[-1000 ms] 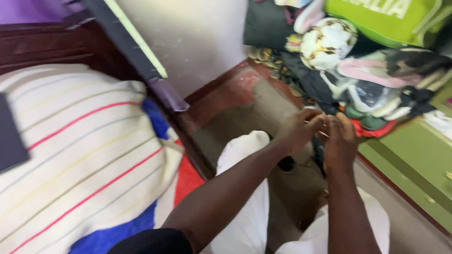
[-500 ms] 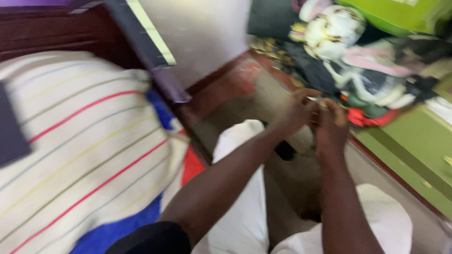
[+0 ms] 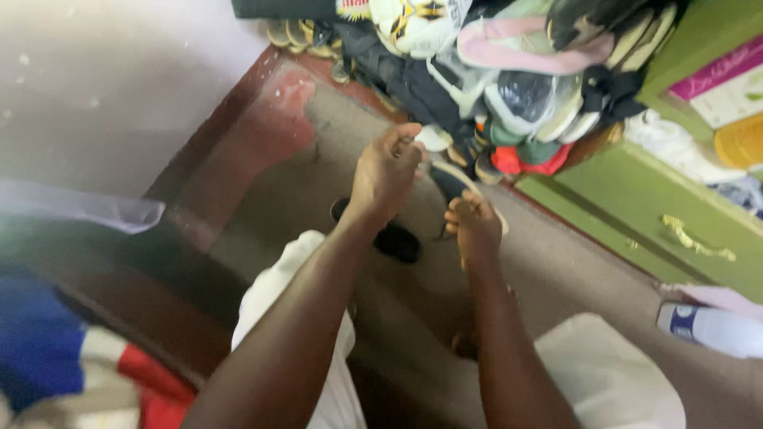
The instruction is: The person sits on the floor and organizes a cluttered collection of footwear and bags. They move a green bag and a patterned cloth aside, then pick up and place down various shoes, sandals, and a backpack one by one.
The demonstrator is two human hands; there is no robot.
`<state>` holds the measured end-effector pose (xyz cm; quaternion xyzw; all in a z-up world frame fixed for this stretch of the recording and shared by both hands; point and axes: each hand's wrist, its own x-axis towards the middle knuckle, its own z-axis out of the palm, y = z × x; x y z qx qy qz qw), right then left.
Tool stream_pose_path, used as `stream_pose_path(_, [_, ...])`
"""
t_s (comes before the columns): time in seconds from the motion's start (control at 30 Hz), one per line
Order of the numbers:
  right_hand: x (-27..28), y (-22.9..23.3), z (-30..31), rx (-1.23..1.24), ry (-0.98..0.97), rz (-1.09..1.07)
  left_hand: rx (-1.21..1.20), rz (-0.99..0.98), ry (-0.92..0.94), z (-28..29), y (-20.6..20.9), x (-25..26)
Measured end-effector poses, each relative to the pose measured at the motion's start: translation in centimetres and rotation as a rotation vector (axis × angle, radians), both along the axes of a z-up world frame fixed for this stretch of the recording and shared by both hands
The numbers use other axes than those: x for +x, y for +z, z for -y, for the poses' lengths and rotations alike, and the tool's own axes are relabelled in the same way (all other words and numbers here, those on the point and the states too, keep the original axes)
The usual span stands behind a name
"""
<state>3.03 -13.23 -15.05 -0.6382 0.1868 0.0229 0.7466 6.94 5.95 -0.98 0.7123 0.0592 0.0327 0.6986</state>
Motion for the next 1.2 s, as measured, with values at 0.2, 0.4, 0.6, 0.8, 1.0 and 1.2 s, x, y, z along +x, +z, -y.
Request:
stream_pose_path(0.2, [6.6,4.2,-1.9,-0.042,-0.084,0.097,-0.083,-0.058,0.071,0.0,0.7,2.0])
stream_pose_path(0.4, [12.6,16.1,-3.1,-0.289,-0.085,0.469,-0.202,-0.061,0.108,0.1,1.6,2.5])
stream_pose_path(0.6, [18.8,23.6,-1.4,-1.132,-0.191,0.800,-0.277,-0.081,0.083,0.2,1.7,2.6])
stream_pose_path(0.8, [30.7,25.6,3.0,-1.307,-0.212,0.230,-0.266,-0.156,0.092,-0.1,2.2,2.6])
stream_pose_path(1.0, [33.5,25.0,4.7,-1.226,-0.169,0.074,-0.265,-0.175,0.084,-0.2,2.5,2.6])
stream_pose_path(1.2, [31.4,25.0,6.2,-1.051,-0.176,0.261,-0.210,-0.162,0.091,0.2,2.9,2.5])
